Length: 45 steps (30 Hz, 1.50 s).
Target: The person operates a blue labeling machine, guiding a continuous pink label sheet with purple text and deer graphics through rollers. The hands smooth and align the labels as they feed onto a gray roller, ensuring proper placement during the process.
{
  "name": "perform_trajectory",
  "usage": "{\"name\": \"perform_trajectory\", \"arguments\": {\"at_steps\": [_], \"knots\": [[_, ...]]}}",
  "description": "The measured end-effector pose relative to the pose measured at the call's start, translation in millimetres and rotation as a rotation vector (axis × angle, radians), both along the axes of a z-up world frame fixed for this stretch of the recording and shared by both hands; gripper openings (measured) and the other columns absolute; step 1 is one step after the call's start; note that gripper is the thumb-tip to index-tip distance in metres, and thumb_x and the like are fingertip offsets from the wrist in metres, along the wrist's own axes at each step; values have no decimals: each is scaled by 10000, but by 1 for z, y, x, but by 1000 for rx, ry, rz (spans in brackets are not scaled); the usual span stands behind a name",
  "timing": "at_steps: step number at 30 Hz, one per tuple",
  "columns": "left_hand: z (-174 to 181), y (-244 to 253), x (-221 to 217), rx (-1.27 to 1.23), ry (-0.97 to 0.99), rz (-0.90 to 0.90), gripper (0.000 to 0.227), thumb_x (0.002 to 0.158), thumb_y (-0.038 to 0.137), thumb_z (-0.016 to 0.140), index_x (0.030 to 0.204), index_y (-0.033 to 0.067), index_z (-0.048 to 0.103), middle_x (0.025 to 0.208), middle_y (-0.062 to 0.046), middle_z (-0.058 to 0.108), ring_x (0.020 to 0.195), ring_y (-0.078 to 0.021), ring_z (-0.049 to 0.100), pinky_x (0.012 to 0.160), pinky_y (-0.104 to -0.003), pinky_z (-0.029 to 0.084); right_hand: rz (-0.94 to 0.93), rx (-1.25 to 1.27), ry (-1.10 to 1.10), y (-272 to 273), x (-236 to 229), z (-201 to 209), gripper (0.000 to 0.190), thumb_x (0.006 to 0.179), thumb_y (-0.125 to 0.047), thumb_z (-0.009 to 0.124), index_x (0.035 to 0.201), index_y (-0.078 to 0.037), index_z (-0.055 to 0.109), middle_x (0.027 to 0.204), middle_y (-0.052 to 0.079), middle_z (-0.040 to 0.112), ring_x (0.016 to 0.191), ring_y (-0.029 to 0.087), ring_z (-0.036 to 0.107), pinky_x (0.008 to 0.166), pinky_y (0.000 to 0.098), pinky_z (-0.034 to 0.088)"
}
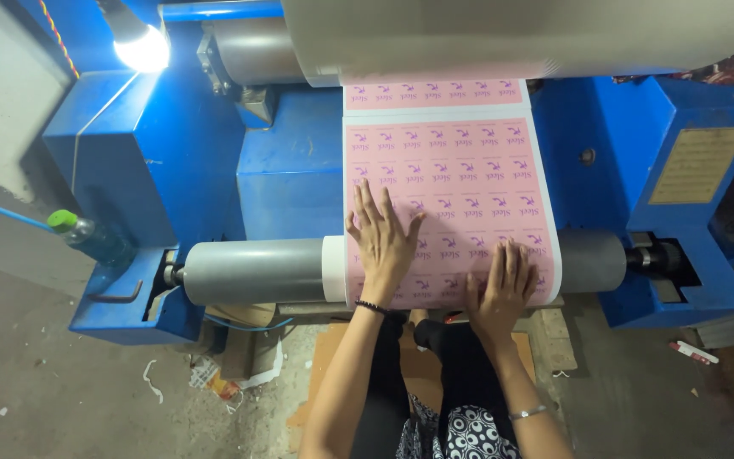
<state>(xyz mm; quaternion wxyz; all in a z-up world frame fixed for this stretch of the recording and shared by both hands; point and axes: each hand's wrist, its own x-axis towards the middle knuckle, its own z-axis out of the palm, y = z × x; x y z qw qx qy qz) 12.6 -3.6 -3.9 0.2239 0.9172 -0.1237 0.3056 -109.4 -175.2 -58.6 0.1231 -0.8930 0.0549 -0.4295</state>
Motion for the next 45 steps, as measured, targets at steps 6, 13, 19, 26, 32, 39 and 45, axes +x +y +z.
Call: {"name": "perform_trajectory", "arguments": {"at_steps": [6, 13, 19, 26, 32, 39, 45], "knots": [[-2, 4, -16, 19, -17, -9, 839, 962, 596, 551, 1456, -64, 391, 1595, -334, 207, 1516, -438, 183, 1135, -592, 206, -55, 244, 92, -12, -8, 7, 419, 1011, -406, 510, 1315, -148, 637, 1427, 47, 596, 1424, 247, 473, 1272, 471, 263], [-13, 4, -28, 11, -33, 11, 886, 915, 628, 575, 1434, -67, 394, 1589, -359, 199, 1493, -461, 214, 1123, -618, 200, 12, 141, 153, -24, 60, 54, 742, 1029, -580, 361, 1578, -84, 310, 1652, 242, 258, 1541, 389, 199, 1213, 642, 115], [-20, 7, -46, -15, -32, 6, 821, 954, 600, 544, 1412, -74, 440, 1573, -396, 258, 1492, -470, 278, 1141, -604, 201, -6, 37, 384, -20, 121, 87, 841, 1005, -683, 274, 1634, -137, 155, 1663, 309, 111, 1536, 460, 86, 1172, 715, 69], [-32, 9, -61, 27, -88, 21, 774, 961, 587, 558, 1405, -40, 472, 1573, -337, 311, 1494, -424, 295, 1157, -600, 179, 30, -49, 396, -10, 118, 63, 783, 1022, -640, 353, 1577, -88, 356, 1606, 349, 219, 1509, 486, 141, 1185, 700, 106], [-46, 15, -77, 14, -64, -31, 753, 944, 573, 598, 1438, 21, 465, 1596, -197, 348, 1522, -359, 240, 1186, -597, 117, 17, -80, 347, -11, 101, 56, 742, 1016, -593, 396, 1542, -71, 415, 1593, 316, 284, 1499, 457, 223, 1186, 655, 144], [-57, 24, -95, -31, -92, -70, 731, 924, 559, 624, 1448, 72, 473, 1581, -133, 375, 1496, -324, 275, 1215, -544, 114, 5, -86, 299, -6, 81, 48, 695, 1020, -569, 426, 1513, -81, 471, 1591, 287, 338, 1479, 452, 302, 1190, 640, 174], [-40, 27, -79, -141, -83, -100, 558, 950, 541, 643, 1312, 124, 558, 1428, -66, 501, 1352, -245, 432, 1136, -472, 235, -10, -91, 241, -3, 64, 41, 665, 1015, -524, 432, 1517, -91, 485, 1588, 277, 374, 1470, 437, 328, 1189, 631, 195]]}}
